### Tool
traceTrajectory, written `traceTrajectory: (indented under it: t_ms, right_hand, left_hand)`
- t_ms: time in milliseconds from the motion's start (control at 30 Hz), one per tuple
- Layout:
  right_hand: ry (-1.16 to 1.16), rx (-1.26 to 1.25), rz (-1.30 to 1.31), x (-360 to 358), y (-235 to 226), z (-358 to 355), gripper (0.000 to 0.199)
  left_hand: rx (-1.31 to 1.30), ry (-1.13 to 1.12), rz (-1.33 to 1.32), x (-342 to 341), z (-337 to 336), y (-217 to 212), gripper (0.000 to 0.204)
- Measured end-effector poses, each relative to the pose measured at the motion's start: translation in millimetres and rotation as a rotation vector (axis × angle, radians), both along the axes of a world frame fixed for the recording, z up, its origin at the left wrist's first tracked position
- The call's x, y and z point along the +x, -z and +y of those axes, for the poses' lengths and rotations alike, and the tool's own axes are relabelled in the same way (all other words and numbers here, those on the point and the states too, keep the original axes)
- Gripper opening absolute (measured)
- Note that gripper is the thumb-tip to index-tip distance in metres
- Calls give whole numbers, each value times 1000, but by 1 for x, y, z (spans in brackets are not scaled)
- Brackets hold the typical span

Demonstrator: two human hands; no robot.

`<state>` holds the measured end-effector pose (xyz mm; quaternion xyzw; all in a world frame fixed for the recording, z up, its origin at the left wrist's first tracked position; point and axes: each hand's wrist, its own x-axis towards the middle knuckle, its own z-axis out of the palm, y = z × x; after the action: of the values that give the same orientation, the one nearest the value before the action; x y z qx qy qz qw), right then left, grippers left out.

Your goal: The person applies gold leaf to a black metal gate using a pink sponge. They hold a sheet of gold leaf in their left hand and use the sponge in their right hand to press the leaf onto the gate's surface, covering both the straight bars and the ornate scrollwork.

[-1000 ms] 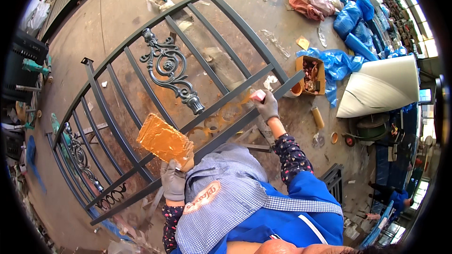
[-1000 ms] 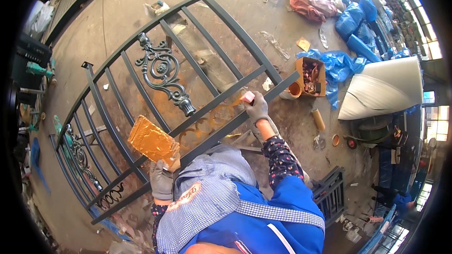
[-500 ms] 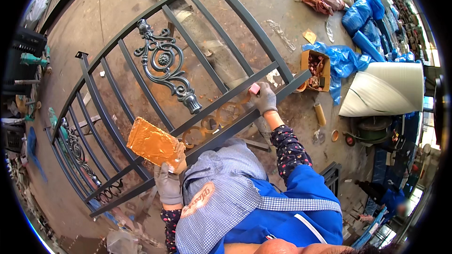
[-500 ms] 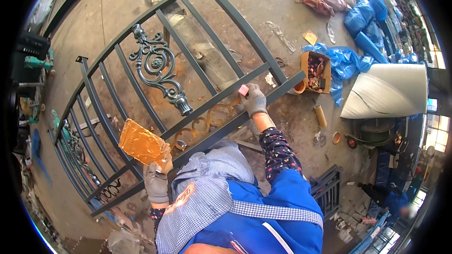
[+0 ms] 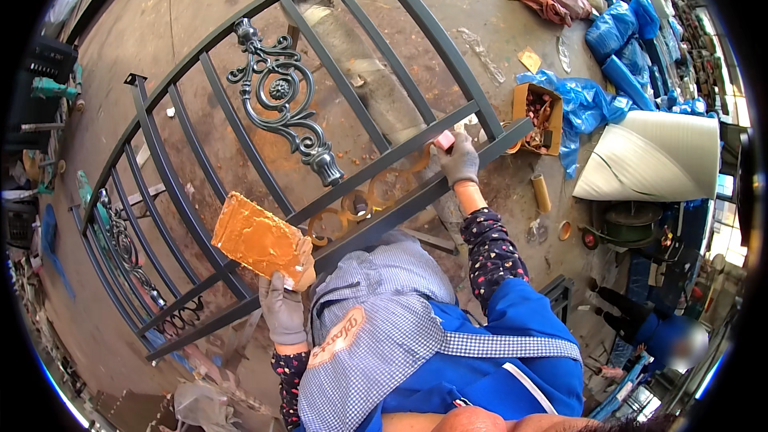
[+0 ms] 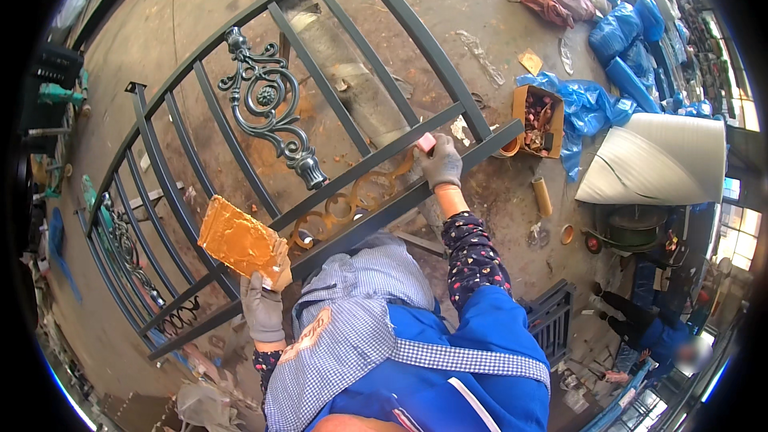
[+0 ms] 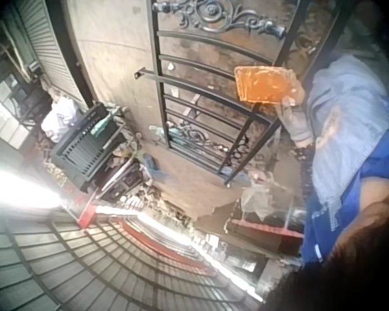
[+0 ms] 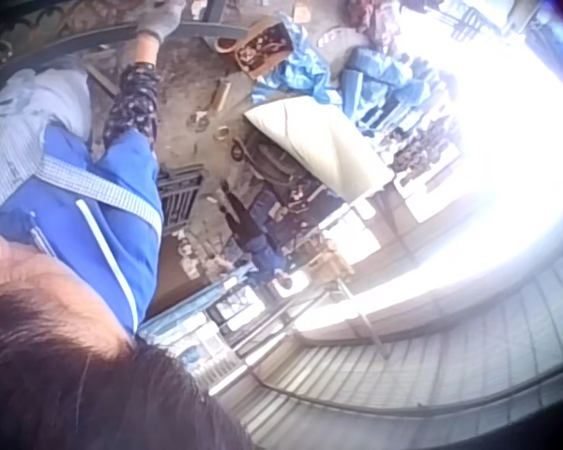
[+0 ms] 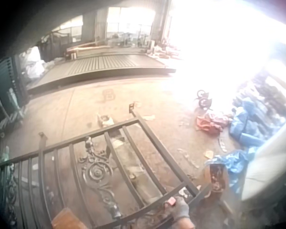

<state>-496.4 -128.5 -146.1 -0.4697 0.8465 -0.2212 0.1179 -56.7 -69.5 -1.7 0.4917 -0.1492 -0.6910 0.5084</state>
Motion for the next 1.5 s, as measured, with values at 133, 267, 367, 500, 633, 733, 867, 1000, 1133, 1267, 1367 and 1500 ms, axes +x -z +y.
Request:
traceTrajectory:
  t_ms: [133,267,367,500,633,733,867,1000,1133,1267,1367,1500]
  right_hand:
    - [-18,-33,-51,3,-2,7,34]
    - [-84,-42,-56,18,7,11,35]
    - [-131,-4,-15,26,6,16,37]
    - [-223,78,-50,46,-1,28,37]
    - [-299,108,-153,71,-6,29,39]
    - [-245,-4,-165,70,-3,29,40]
    - [-73,-141,-102,36,-1,21,36]
    - [-59,-94,-117,33,3,13,33]
    - [-62,-93,-89,48,18,9,36]
    - [-85,6,-36,50,14,6,39]
    - [-105,92,-25,41,-8,5,39]
    - [-120,136,32,33,-13,11,38]
  left_hand:
    - [9,-23,-17,-1,3,0,40]
    - [10,-6,-2,-7,1,-1,39]
    - [5,-3,-9,-8,1,-1,39]
    - [13,-16,-26,-8,3,1,39]
    - [32,-14,-11,-10,3,1,39]
    - [21,9,-4,-9,2,0,39]
    - [-14,36,35,-1,3,5,38]
    - [27,-11,-17,-3,4,4,37]
    - [38,-16,-17,-1,5,7,36]
    - [30,-14,-17,-4,2,2,35]
    - [18,-37,-8,-2,3,3,34]
    - [22,-55,-5,1,5,4,32]
